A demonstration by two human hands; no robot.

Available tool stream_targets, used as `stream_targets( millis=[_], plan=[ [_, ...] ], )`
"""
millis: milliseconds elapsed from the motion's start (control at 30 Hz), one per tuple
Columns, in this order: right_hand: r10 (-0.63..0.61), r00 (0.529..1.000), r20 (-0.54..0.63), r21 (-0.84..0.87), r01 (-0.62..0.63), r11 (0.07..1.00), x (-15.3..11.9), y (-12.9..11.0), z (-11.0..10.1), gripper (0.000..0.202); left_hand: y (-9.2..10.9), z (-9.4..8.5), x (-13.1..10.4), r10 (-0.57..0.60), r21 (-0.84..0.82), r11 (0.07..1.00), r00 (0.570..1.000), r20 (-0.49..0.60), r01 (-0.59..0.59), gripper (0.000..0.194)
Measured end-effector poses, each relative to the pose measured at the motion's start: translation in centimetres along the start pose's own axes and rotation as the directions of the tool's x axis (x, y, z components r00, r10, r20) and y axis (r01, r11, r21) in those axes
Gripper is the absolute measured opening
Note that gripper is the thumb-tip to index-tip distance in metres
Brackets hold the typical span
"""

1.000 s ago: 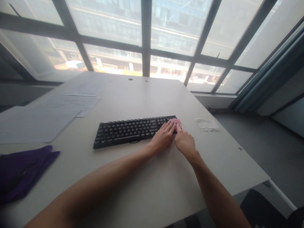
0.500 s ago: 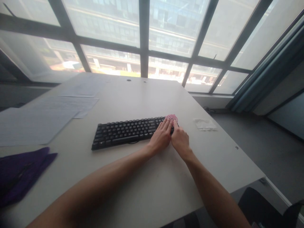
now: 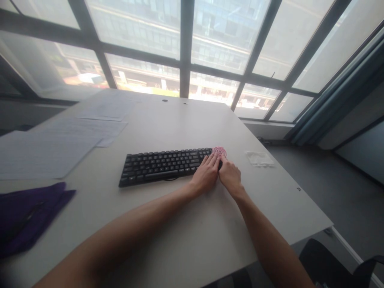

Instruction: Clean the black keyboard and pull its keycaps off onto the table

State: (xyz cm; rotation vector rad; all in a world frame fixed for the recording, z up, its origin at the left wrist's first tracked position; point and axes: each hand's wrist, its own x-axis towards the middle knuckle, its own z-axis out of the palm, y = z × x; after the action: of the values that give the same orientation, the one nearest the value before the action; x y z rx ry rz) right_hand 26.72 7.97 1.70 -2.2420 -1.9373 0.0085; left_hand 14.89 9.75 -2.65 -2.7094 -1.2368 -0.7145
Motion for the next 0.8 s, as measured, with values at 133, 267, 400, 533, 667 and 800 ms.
stream_targets(
  millis=[133, 267, 400, 533, 667, 800],
  plan=[
    [0.033, 0.999, -0.009, 0.003, -0.033, 0.999, -0.22, -0.38, 0.0, 0.055, 0.0, 0.07, -0.03, -0.006, -0.004, 1.0, 1.0, -0.022, 0.006, 0.056],
    [-0.039, 0.997, -0.067, 0.07, 0.043, 0.997, -0.31, -0.89, 0.3, 0.053, -0.02, -0.35, -0.08, -0.029, 0.008, 1.0, 0.998, -0.06, 0.03, 0.058],
    [-0.136, 0.986, -0.097, 0.107, 0.146, 0.983, -0.11, -0.98, 0.59, 0.05, 0.01, -0.72, -0.13, -0.08, 0.042, 0.996, 0.992, -0.093, 0.084, 0.058],
    [-0.208, 0.977, -0.054, 0.077, 0.211, 0.974, 0.14, -0.8, 0.63, 0.048, 0.05, -0.37, -0.1, -0.159, 0.043, 0.986, 0.982, -0.098, 0.164, 0.058],
    [-0.236, 0.972, -0.012, 0.05, 0.237, 0.97, 0.28, -0.7, 0.54, 0.048, 0.0, 0.01, -0.05, -0.209, 0.034, 0.976, 0.973, -0.095, 0.213, 0.06],
    [-0.236, 0.971, -0.028, 0.071, 0.237, 0.969, 0.2, -0.81, 0.48, 0.048, -0.07, -0.16, -0.07, -0.211, 0.03, 0.976, 0.974, -0.082, 0.214, 0.059]
  ],
)
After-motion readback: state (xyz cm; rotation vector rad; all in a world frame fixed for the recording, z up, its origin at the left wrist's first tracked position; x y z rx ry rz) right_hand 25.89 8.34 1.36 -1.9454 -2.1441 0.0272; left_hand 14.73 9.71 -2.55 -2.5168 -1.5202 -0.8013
